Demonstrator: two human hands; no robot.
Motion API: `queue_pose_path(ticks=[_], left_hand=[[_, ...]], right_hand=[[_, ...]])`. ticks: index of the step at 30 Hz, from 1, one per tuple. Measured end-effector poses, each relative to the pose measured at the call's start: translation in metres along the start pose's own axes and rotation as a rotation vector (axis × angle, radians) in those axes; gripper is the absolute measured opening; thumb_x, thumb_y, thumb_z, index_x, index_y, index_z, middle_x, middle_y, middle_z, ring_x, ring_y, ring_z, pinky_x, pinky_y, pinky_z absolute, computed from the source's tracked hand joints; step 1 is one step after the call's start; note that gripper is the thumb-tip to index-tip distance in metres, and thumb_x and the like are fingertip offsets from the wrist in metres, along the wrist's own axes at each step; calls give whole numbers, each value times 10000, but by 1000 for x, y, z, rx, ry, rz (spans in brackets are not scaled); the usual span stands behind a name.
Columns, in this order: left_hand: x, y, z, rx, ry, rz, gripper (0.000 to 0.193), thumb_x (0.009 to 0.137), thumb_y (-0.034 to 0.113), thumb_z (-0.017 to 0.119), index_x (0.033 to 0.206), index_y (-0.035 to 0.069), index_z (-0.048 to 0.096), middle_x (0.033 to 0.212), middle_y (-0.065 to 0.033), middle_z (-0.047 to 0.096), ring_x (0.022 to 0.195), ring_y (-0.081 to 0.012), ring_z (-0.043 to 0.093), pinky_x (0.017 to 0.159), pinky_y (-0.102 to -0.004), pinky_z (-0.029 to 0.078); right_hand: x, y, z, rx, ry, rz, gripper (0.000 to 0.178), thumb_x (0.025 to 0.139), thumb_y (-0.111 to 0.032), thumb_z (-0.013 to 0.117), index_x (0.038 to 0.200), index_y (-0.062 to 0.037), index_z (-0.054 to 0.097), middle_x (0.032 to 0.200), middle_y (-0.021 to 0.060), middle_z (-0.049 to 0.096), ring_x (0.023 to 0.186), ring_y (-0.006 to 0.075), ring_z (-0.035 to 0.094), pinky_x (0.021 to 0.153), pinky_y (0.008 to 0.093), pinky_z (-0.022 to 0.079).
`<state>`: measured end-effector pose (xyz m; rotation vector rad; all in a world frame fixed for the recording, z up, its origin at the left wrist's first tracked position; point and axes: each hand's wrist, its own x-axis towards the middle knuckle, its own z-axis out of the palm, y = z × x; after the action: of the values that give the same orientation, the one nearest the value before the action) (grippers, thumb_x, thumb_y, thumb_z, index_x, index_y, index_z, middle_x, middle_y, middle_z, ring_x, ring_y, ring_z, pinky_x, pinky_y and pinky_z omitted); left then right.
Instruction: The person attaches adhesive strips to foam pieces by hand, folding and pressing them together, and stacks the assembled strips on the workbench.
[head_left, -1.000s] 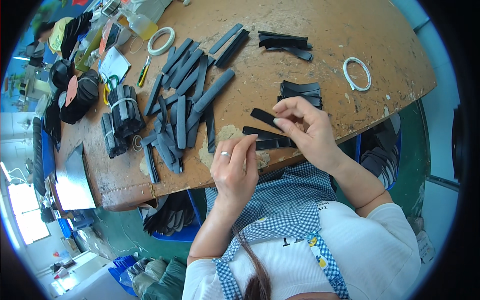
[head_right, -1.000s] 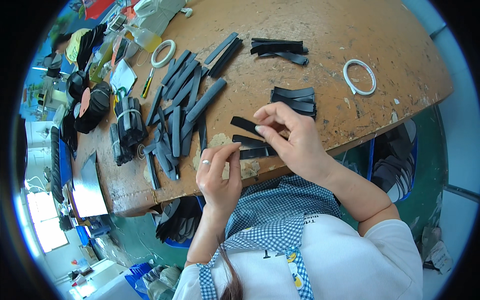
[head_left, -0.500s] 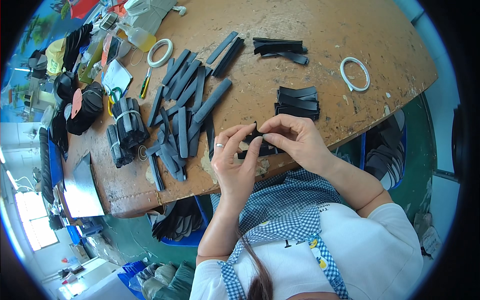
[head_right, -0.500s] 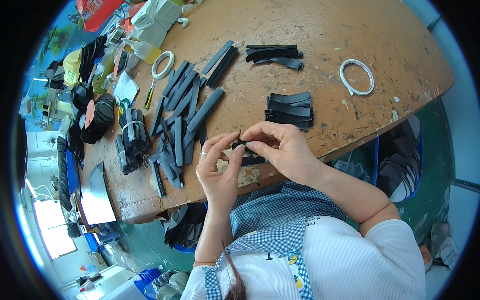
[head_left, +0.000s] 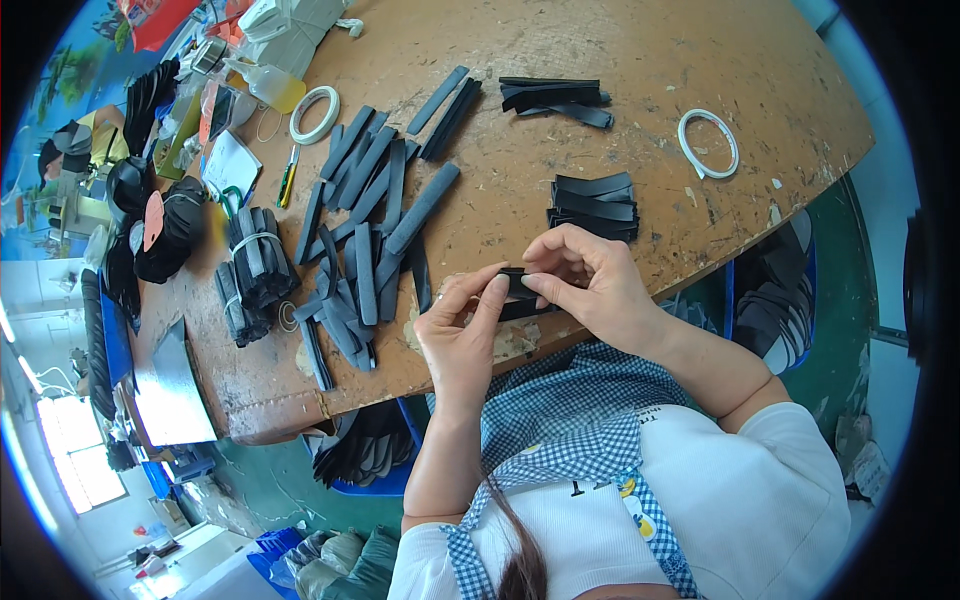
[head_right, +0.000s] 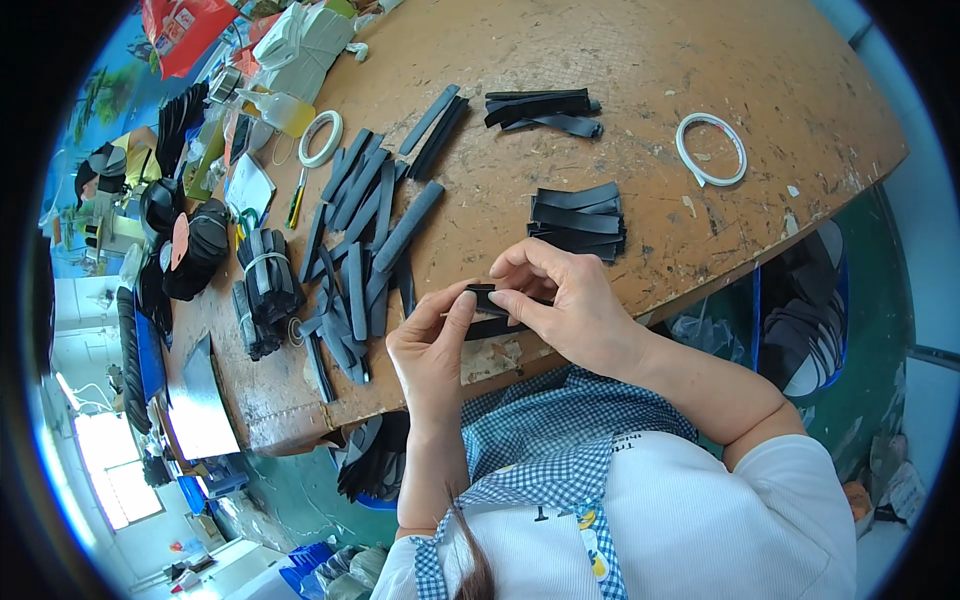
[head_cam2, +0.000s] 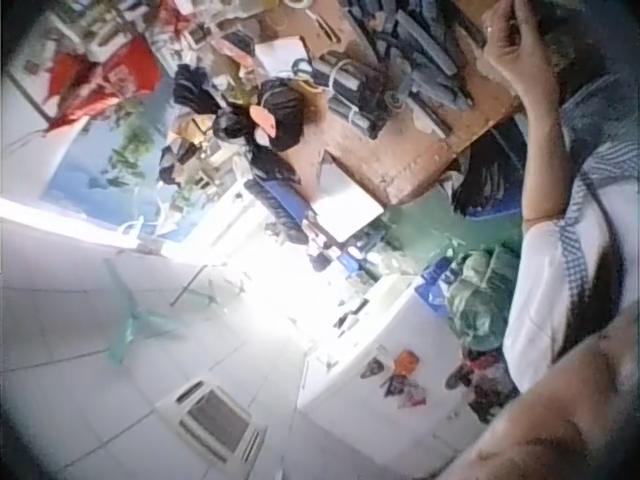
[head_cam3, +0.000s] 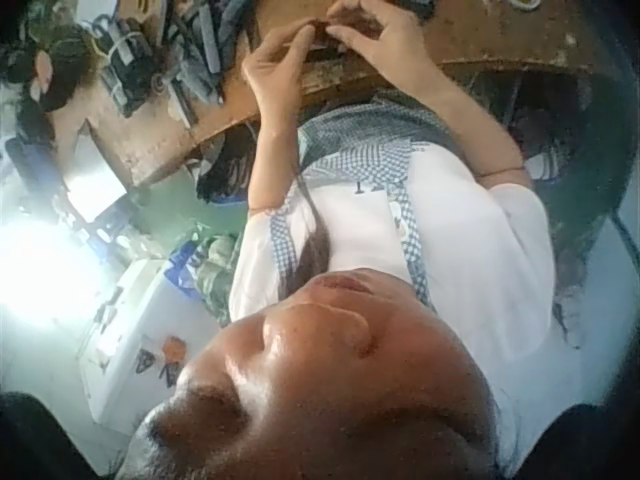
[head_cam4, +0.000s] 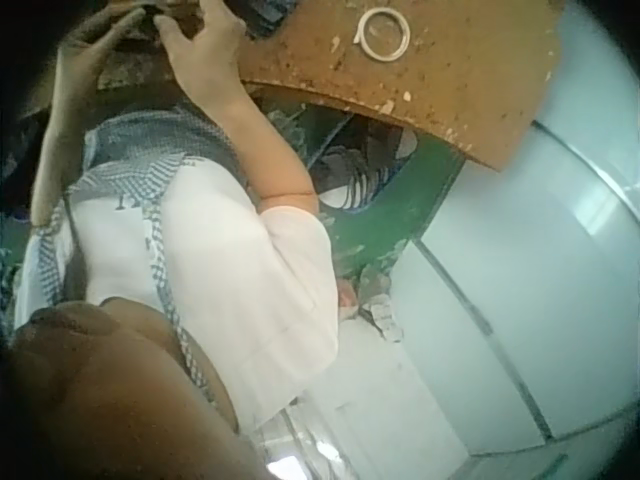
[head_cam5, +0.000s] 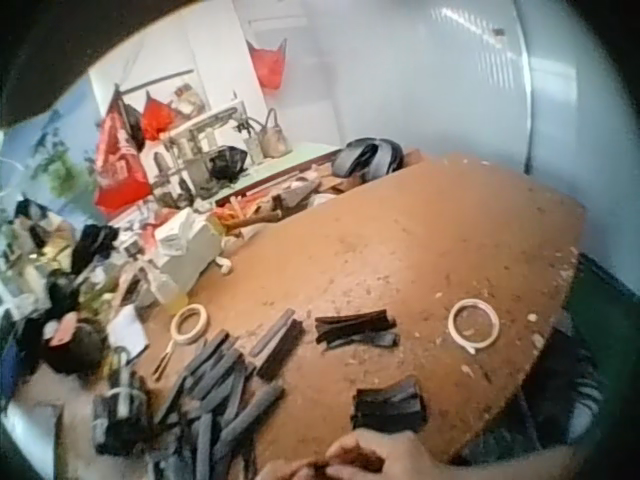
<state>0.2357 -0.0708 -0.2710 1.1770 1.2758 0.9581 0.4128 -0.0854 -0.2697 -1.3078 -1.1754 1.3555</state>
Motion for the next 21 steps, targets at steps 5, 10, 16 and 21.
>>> queue_pose_path(ticks=[5,10,16,21], left_hand=[[1,1,2,-75,18,-76,159,938,42,718,1083,-12,758,904,1,659,823,-58,601,758,-192,476],[0,2,5,-64,27,-95,169,934,56,729,1083,-18,757,907,4,657,832,-57,596,763,-199,473],[-1,1,11,-80,25,-104,175,932,61,733,1083,-23,757,916,6,658,842,-60,586,766,-202,467],[-1,1,18,-90,16,-104,171,933,62,733,1080,-22,760,928,2,663,849,-63,595,782,-206,474]], right_hand=[[0,3,-3,51,-35,81,193,957,-43,679,1142,-4,636,966,55,706,819,87,682,735,240,578],[-1,0,-7,30,-29,75,189,956,-52,687,1134,4,663,939,52,711,790,82,678,724,229,567],[-3,1,-13,33,-17,90,159,956,-58,690,1100,9,696,920,49,711,778,76,666,717,225,561],[-3,4,-21,15,-16,83,138,957,-43,680,1081,16,687,913,49,702,785,79,665,716,224,554]])
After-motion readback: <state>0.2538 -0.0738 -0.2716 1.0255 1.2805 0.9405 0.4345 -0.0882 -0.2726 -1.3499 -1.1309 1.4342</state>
